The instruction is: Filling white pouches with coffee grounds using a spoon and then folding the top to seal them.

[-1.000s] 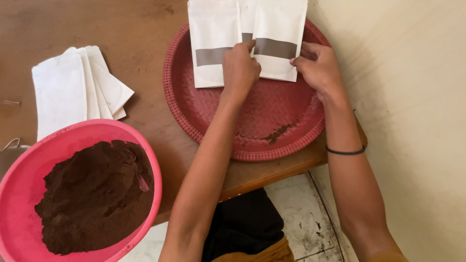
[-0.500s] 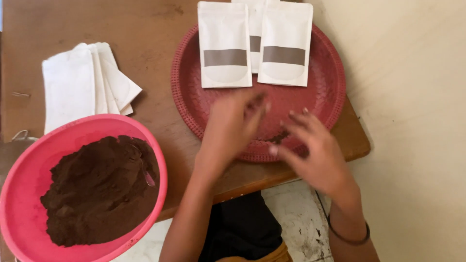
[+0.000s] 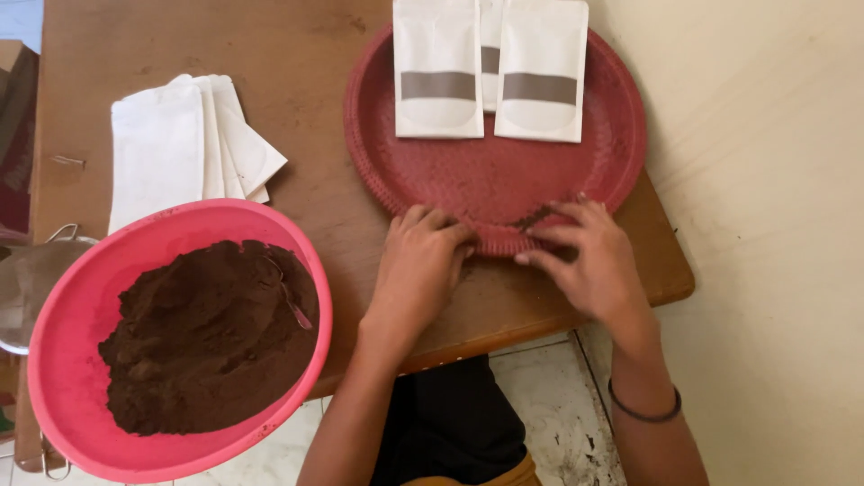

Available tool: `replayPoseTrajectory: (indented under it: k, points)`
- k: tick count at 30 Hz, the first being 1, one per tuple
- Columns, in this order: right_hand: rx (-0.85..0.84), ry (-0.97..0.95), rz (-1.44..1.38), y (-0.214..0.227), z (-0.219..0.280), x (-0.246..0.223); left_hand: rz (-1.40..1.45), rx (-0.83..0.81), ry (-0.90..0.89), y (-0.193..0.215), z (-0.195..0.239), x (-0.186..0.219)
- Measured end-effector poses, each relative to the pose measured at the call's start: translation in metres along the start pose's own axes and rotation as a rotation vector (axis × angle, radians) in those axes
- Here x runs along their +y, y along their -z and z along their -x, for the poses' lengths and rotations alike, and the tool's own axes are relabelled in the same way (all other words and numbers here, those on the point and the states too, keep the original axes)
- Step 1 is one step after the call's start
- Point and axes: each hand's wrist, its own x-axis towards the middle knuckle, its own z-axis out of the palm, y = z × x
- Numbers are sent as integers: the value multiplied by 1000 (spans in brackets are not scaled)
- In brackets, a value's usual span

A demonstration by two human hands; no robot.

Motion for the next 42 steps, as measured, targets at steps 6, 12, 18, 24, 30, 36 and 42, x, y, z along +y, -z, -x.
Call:
replayPoseTrajectory:
  k: [6, 12, 18, 24, 30, 36, 42]
  points:
    - [55, 5, 44, -14, -46, 34, 81, 40, 49, -2, -22, 9]
    - [67, -20, 7, -26, -72, 51, 52, 33, 76, -5, -38, 8]
    - [66, -59, -24, -37, -77, 55, 37, 40, 73, -9, -41, 2]
    - [82, -106, -100, -2, -59, -13, 188, 176, -23, 23, 7, 26]
    - [-4, 133, -486, 7, -47, -89, 346, 269, -136, 97, 92, 63]
    - [-325, -49, -922, -3, -35, -156, 292, 723, 110, 162, 166, 51]
    - [-357, -192, -1007, -17, -35, -206, 149, 1148, 498, 157, 224, 11]
